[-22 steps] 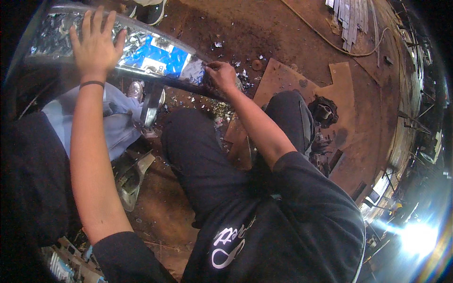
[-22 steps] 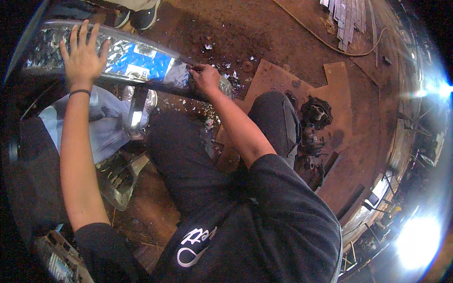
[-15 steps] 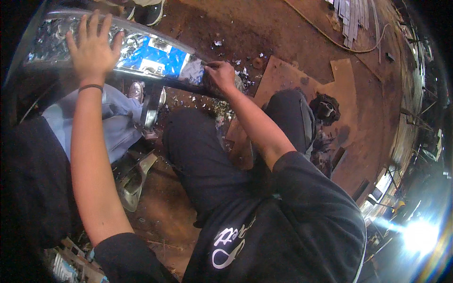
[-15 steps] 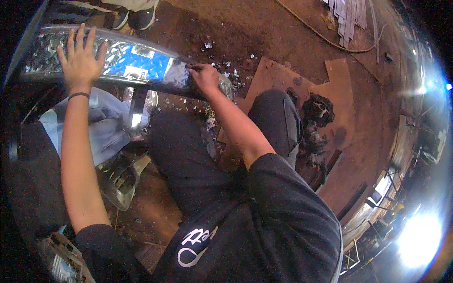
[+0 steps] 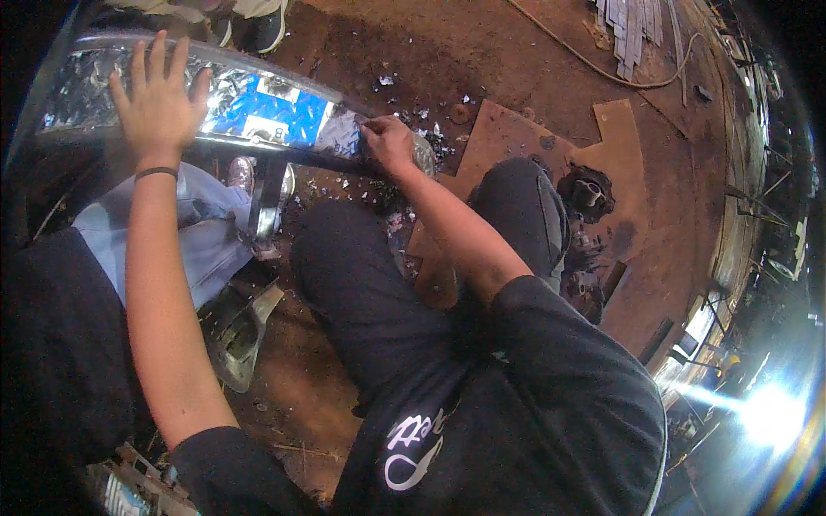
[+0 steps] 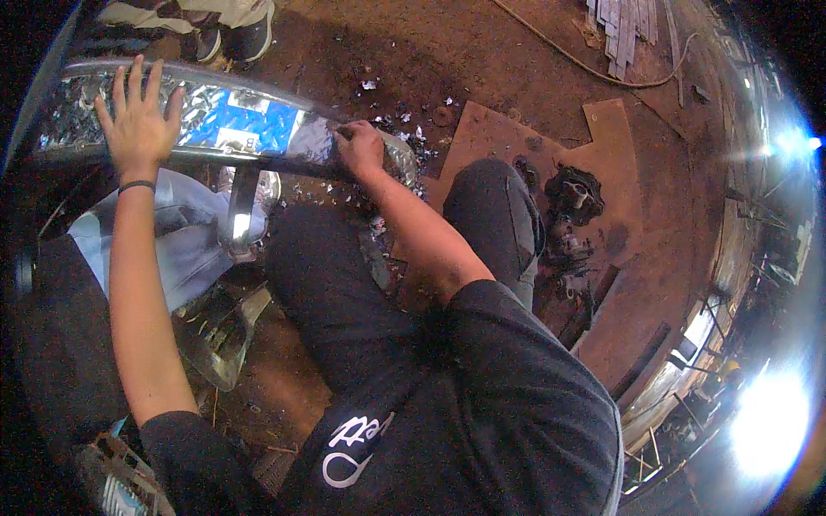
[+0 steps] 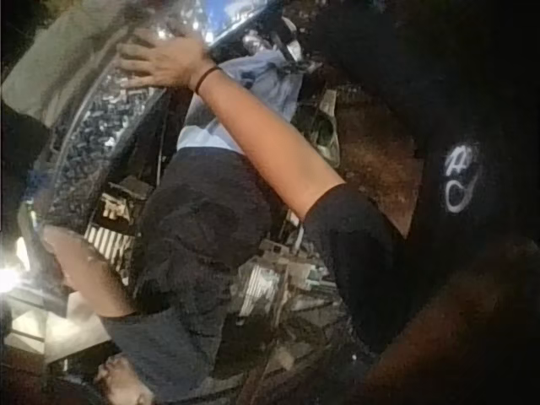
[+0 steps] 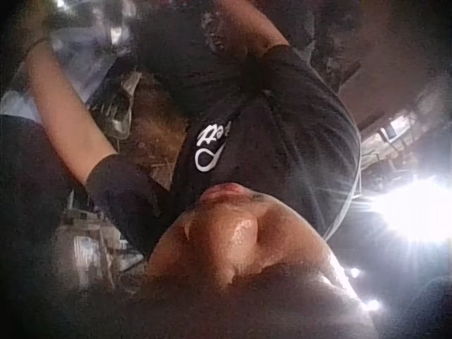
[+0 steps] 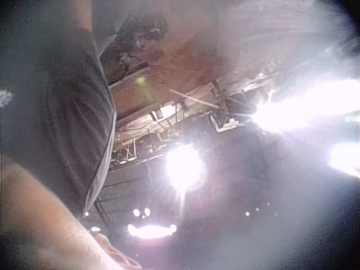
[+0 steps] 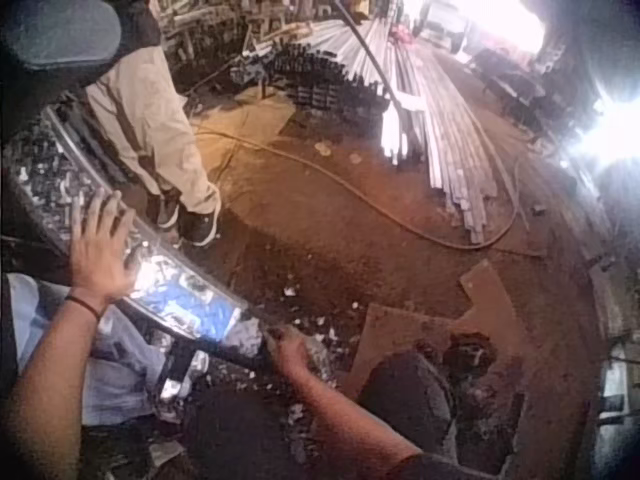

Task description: The person scrapes a reflective metal sheet with a small handheld tool, removing surface residue while seated on the floor. The person repeatedly scrapes the same area, producing small debris that accumulates on the floor.

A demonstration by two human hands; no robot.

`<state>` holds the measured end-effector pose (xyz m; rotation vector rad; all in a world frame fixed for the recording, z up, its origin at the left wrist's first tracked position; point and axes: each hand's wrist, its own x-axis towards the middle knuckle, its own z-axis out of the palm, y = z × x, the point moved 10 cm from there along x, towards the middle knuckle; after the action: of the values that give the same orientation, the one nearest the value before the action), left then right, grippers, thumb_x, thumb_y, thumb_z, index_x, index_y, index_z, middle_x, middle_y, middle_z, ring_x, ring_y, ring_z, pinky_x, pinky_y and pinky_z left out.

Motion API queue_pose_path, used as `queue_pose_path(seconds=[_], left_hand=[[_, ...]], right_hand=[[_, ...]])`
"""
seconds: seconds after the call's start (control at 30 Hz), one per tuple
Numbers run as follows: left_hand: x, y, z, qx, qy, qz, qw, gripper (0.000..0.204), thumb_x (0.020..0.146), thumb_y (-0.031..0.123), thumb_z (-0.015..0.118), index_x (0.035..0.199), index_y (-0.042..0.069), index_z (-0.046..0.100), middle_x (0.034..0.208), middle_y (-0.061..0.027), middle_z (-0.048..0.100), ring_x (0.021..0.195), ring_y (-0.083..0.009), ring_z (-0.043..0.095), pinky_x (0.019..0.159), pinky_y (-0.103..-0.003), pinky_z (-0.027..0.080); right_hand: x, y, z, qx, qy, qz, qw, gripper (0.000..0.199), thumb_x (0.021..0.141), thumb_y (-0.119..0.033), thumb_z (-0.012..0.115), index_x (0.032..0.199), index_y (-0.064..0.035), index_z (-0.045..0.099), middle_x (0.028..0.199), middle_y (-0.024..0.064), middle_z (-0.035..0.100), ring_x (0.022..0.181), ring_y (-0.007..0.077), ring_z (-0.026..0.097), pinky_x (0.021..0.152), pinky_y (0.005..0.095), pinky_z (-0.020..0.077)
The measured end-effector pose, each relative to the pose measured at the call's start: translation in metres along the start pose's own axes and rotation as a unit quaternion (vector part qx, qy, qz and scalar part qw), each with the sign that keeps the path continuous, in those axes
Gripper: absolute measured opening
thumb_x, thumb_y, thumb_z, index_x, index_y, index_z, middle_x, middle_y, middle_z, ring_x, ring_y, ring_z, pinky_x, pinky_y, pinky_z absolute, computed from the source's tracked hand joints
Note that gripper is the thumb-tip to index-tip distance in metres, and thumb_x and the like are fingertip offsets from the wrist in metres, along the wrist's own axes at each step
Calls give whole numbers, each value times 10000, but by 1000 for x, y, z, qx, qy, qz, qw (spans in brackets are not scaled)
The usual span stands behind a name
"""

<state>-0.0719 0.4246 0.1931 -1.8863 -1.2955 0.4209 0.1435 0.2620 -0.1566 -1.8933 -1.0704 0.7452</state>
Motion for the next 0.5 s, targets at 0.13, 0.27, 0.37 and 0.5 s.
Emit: queue_pose_path(seconds=[0.13, 0.27, 0.37, 0.5], left_hand=[[-1, 0, 2, -2, 3, 5, 1000, 587, 1015, 565, 475, 1519, 264, 500, 1638, -4, 378, 1535, -249, 290, 1221, -630, 190], [-4, -2, 3, -7, 8, 5, 1000, 584, 1012, 557, 484, 1516, 262, 504, 1632, -1, 386, 1532, -249, 297, 1221, -629, 188], [-3, -2, 2, -13, 16, 6, 1000, 579, 1011, 553, 490, 1512, 264, 510, 1625, 0, 395, 1529, -250, 302, 1222, -624, 193], [-3, -4, 1, -21, 59, 9, 998, 549, 1000, 551, 503, 1470, 270, 551, 1585, -5, 447, 1500, -245, 348, 1197, -618, 235]], right_hand=[[-5, 1, -1, 44, -7, -30, 999, 214, 864, -252, 785, 1003, -90, 799, 1033, 142, 737, 953, 346, 711, 864, 418, 562], [-3, 15, 4, 96, -32, 69, 992, 218, 862, -229, 783, 1020, -79, 795, 1005, 151, 739, 948, 343, 715, 854, 402, 562], [-2, 4, 0, 66, -22, 26, 997, 224, 867, -224, 775, 1032, -74, 794, 1011, 156, 738, 950, 342, 716, 850, 403, 562], [-4, -3, -2, 49, -3, 0, 999, 218, 881, -218, 753, 1036, -72, 797, 1039, 161, 731, 958, 349, 713, 847, 413, 560]])
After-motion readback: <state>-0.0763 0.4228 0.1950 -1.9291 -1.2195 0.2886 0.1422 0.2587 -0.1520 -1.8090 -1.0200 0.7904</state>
